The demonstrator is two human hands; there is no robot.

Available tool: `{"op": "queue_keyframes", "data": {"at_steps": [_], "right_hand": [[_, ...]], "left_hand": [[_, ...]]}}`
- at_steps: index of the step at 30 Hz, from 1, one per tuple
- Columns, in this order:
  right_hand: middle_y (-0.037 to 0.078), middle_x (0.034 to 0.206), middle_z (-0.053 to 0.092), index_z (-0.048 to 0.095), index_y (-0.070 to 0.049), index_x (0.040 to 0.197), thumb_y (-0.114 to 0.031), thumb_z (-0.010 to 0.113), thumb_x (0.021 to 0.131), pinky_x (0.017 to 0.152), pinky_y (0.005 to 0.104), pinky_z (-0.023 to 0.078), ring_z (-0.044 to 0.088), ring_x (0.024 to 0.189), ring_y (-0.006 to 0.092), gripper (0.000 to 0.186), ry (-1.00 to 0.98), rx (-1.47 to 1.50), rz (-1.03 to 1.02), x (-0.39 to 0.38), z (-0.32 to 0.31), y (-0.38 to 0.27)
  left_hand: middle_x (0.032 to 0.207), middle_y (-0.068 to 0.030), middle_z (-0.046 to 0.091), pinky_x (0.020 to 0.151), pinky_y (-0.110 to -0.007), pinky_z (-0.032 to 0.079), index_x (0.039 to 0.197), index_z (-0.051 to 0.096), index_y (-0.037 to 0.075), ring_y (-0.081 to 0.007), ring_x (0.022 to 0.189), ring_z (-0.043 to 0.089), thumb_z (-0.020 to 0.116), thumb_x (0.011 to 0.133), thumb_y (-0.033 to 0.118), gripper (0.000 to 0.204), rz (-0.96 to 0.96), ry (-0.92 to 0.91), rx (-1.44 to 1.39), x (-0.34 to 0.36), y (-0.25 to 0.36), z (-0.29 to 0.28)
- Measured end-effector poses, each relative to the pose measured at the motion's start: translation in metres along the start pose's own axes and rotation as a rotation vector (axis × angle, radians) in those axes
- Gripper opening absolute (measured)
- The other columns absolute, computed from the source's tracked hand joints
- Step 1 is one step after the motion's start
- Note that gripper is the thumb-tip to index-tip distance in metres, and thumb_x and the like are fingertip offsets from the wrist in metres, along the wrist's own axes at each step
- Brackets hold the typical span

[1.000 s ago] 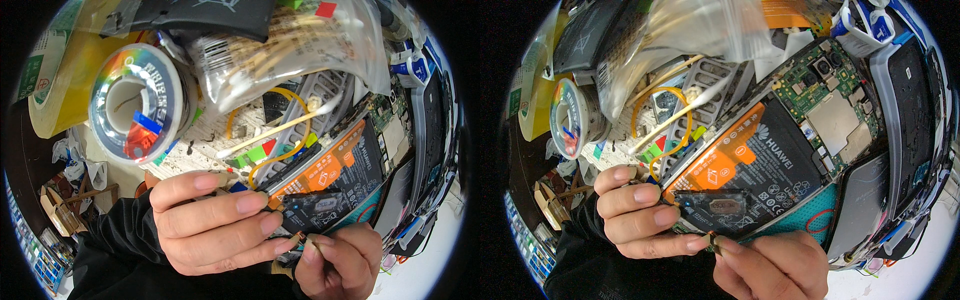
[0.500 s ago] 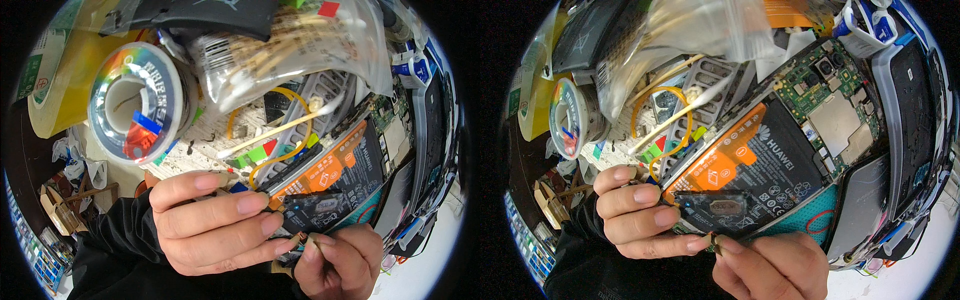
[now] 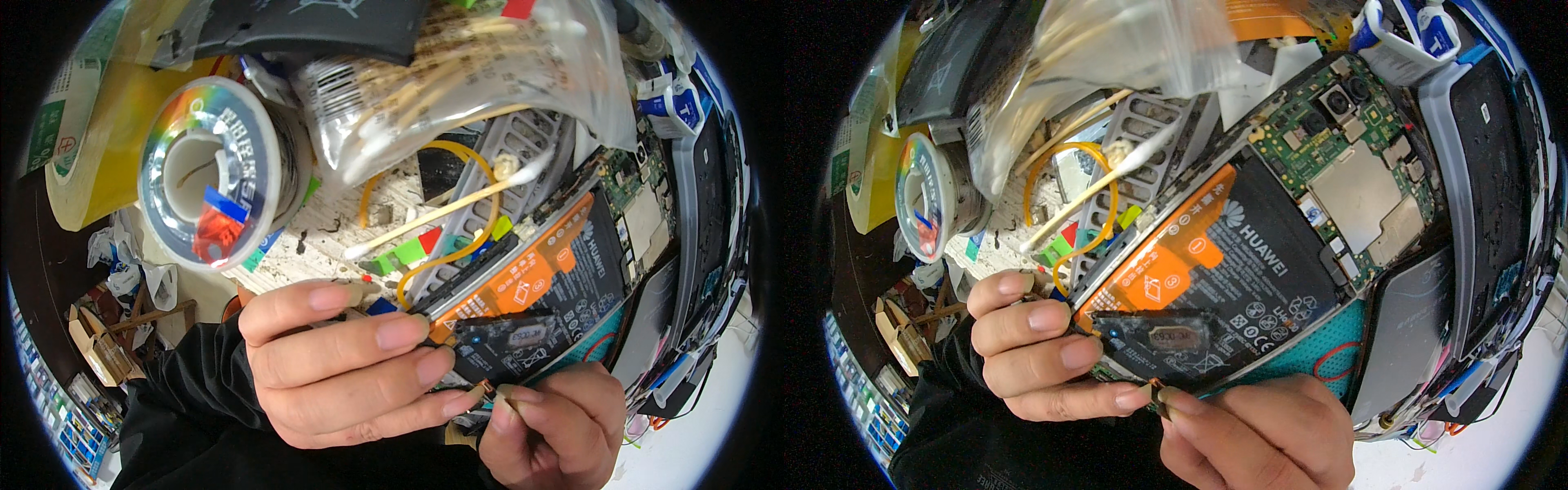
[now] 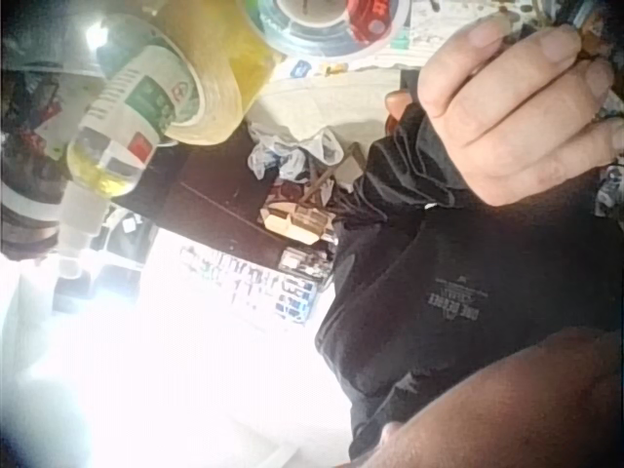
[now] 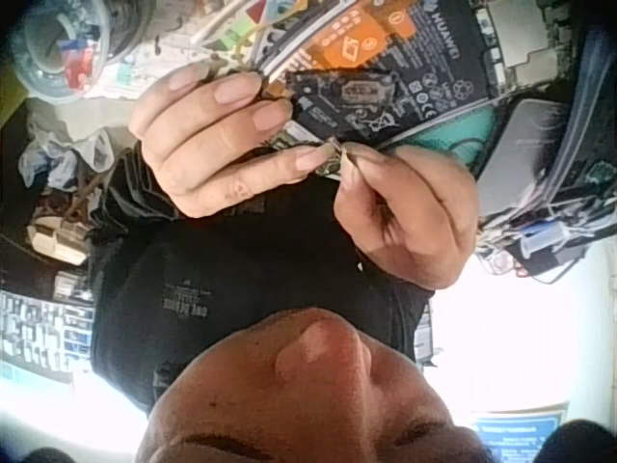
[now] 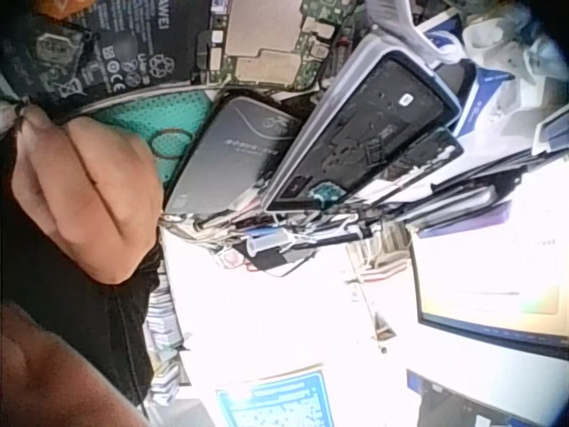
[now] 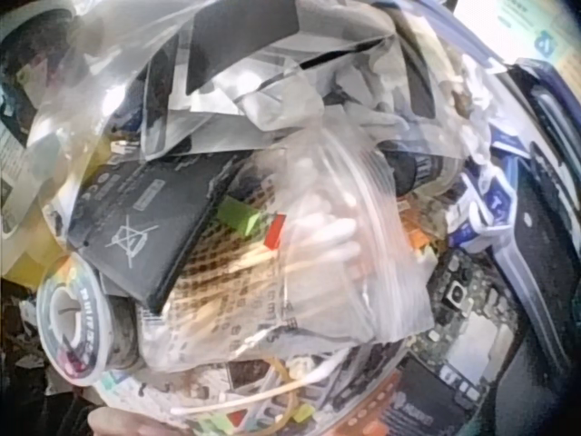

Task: The person cleans a small electronic component with a brush, then uses a cotton swab to clean the motherboard of a disassembled Huawei smartphone. They apply a liquid from a bottle to the swab and continue cleaning the board, then connect a cable to the device.

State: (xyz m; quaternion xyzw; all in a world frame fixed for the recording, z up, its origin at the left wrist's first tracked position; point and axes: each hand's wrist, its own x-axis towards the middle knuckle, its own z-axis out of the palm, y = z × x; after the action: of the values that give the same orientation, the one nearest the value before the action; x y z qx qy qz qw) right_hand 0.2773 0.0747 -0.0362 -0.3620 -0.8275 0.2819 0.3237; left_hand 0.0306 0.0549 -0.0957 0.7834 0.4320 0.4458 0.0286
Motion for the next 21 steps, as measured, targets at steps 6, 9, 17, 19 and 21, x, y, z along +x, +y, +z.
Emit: {"op": "queue_keyframes", "data": {"at_steps": [6,9,17,19,21], "right_hand": [[0.009,0.089,0.069,0.070,0.000,0.103,0.005,0.083,0.076,0.062,0.0252,0.052,0.064,0.070,0.0184,0.030,-0.036,-0.036,-0.035,0.017,0.002,-0.003],[0.009,0.089,0.069,0.070,-0.001,0.102,0.004,0.083,0.076,0.062,0.0256,0.052,0.064,0.070,0.0186,0.030,-0.025,-0.065,-0.039,0.018,0.001,-0.001],[0.009,0.088,0.067,0.070,-0.002,0.100,0.004,0.084,0.075,0.062,0.0257,0.051,0.064,0.069,0.0185,0.029,0.060,-0.058,-0.018,0.009,0.009,-0.007],[0.009,0.088,0.067,0.070,-0.002,0.100,0.004,0.085,0.075,0.062,0.0256,0.051,0.064,0.069,0.0185,0.029,0.066,-0.062,-0.011,0.002,0.006,-0.005],[0.009,0.088,0.068,0.071,-0.002,0.100,0.003,0.085,0.075,0.062,0.0256,0.051,0.064,0.069,0.0185,0.030,0.055,-0.066,-0.001,0.001,0.004,-0.002]], "left_hand": [[0.107,0.0101,0.058,0.100,-0.041,0.044,0.107,0.075,0.045,-0.0166,0.112,0.058,0.078,0.082,0.038,0.027,-0.011,-0.008,-0.003,0.000,0.001,-0.001],[0.107,0.0101,0.058,0.100,-0.041,0.044,0.107,0.075,0.045,-0.0166,0.112,0.057,0.078,0.082,0.037,0.027,-0.007,0.008,-0.004,0.000,0.001,0.001],[0.107,0.0103,0.057,0.100,-0.042,0.044,0.108,0.075,0.046,-0.0166,0.112,0.057,0.078,0.081,0.037,0.029,-0.005,-0.004,-0.005,0.000,0.001,-0.001],[0.106,0.0103,0.057,0.100,-0.042,0.044,0.108,0.075,0.046,-0.0166,0.112,0.057,0.078,0.081,0.037,0.029,-0.004,-0.004,-0.007,0.000,0.000,-0.001],[0.106,0.0103,0.057,0.100,-0.042,0.044,0.109,0.075,0.046,-0.0166,0.112,0.057,0.078,0.081,0.038,0.029,0.001,0.000,-0.006,0.000,0.000,0.000]]}}
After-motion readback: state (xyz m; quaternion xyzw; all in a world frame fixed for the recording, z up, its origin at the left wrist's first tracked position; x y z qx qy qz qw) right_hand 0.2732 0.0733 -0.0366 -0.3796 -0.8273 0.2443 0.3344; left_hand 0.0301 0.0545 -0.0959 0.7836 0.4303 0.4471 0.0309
